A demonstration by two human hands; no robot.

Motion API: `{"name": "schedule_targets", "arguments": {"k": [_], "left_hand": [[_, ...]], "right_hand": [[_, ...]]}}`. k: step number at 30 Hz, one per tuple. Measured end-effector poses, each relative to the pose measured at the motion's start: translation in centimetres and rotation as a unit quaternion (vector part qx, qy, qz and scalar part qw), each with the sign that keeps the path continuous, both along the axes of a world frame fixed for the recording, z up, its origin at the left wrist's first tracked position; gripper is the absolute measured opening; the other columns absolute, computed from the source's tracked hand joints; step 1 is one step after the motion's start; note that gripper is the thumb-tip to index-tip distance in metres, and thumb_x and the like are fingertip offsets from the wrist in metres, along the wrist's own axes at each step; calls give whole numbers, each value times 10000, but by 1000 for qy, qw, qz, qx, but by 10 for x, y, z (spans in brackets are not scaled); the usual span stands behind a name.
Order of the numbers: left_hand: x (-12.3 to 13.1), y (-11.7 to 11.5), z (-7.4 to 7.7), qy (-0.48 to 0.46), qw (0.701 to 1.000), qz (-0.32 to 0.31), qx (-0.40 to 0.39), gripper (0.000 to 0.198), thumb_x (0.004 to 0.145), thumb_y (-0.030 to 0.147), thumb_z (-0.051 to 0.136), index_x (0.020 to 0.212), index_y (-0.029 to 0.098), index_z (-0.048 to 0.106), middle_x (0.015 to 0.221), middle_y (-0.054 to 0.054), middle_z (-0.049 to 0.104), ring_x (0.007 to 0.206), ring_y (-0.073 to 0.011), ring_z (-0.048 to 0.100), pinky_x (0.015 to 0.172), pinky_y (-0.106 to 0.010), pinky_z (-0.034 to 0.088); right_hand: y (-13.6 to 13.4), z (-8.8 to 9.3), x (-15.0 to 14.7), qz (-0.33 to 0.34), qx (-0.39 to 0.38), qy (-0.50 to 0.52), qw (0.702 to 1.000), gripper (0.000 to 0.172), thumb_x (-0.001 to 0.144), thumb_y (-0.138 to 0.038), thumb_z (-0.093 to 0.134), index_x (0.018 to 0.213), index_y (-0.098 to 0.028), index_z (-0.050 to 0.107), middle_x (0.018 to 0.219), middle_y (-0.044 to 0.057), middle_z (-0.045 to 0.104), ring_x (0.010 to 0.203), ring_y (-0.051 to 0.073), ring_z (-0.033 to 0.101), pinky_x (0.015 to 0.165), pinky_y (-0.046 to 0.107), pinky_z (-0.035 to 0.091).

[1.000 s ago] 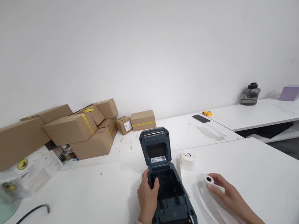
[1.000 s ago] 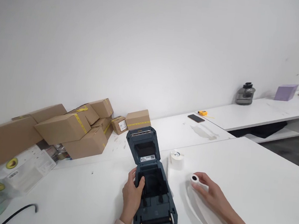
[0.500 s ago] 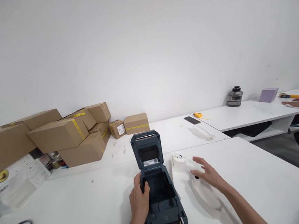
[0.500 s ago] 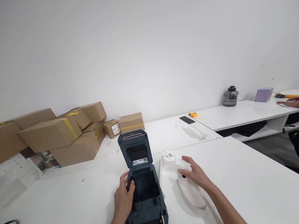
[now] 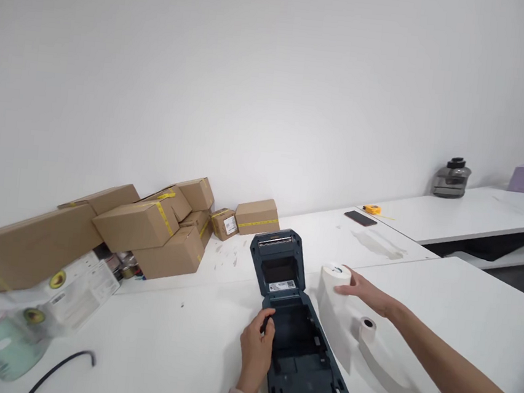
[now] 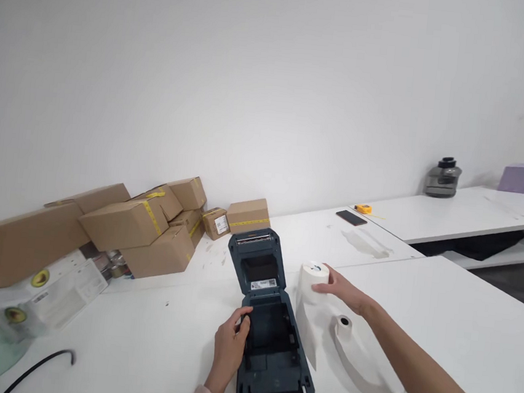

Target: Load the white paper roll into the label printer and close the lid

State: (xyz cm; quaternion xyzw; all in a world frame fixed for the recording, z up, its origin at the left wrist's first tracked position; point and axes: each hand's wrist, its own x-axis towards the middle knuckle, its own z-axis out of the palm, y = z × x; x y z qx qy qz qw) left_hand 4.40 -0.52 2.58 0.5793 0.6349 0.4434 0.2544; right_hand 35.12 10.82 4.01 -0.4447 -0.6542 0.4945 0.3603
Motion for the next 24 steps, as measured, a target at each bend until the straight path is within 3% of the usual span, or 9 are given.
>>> {"name": "schedule_targets", "arguments": {"k": [4, 7, 9, 12, 17, 24], "left_hand": [[-5, 3, -1, 7, 1000, -14, 0, 337, 871, 432, 495, 1024, 252, 735, 825, -29, 749, 759, -206, 679, 734, -303, 520], [-8, 3, -1, 8, 1000, -29, -5, 322, 882, 391, 486, 1031, 254, 736, 881, -26, 758, 765, -191, 679, 737, -284, 512], [-9, 3, 0, 7, 999, -39, -1, 317, 887, 363, 478, 1040, 259, 735, 949, -24, 763, 809, -190, 683, 753, -276, 509], [-11, 0, 2, 9, 999, -48, 4, 316, 890, 329, 461, 1034, 263, 734, 966, -20, 763, 840, -196, 685, 751, -274, 508], [-10, -2, 4, 19, 999, -40, 7, 315, 896, 318, 442, 1008, 271, 733, 920, -19, 768, 849, -217, 690, 775, -304, 510], [-8, 0, 0, 22, 999, -27, 7, 320, 895, 339, 455, 1052, 275, 727, 957, -18, 770, 920, -227, 695, 861, -327, 514]], "right_hand": [[-21, 48, -18, 164, -8, 37, 986, 849, 683, -514, 754, 1407, -183, 460, 1293, 127, 642, 1191, 341, 592, 974, 431, 504], [-32, 75, -52, 295, 3, -51, 954, 813, 610, -474, 808, 1326, -193, 547, 1181, 71, 677, 1109, 306, 622, 924, 385, 515], [-34, 81, -78, 341, 26, -134, 930, 721, 580, -458, 825, 1225, -214, 617, 1139, 43, 679, 1065, 290, 632, 889, 353, 518], [-32, 75, -108, 349, 60, -242, 903, 669, 545, -445, 839, 1152, -238, 648, 1105, 33, 678, 1009, 296, 644, 839, 351, 522], [-21, 49, -132, 333, 86, -353, 870, 721, 492, -471, 840, 1149, -234, 658, 1086, 66, 687, 987, 344, 652, 824, 419, 515], [-11, 26, -148, 349, 98, -409, 837, 774, 462, -592, 825, 1125, -216, 695, 1053, 104, 710, 1003, 399, 661, 819, 463, 516]]}}
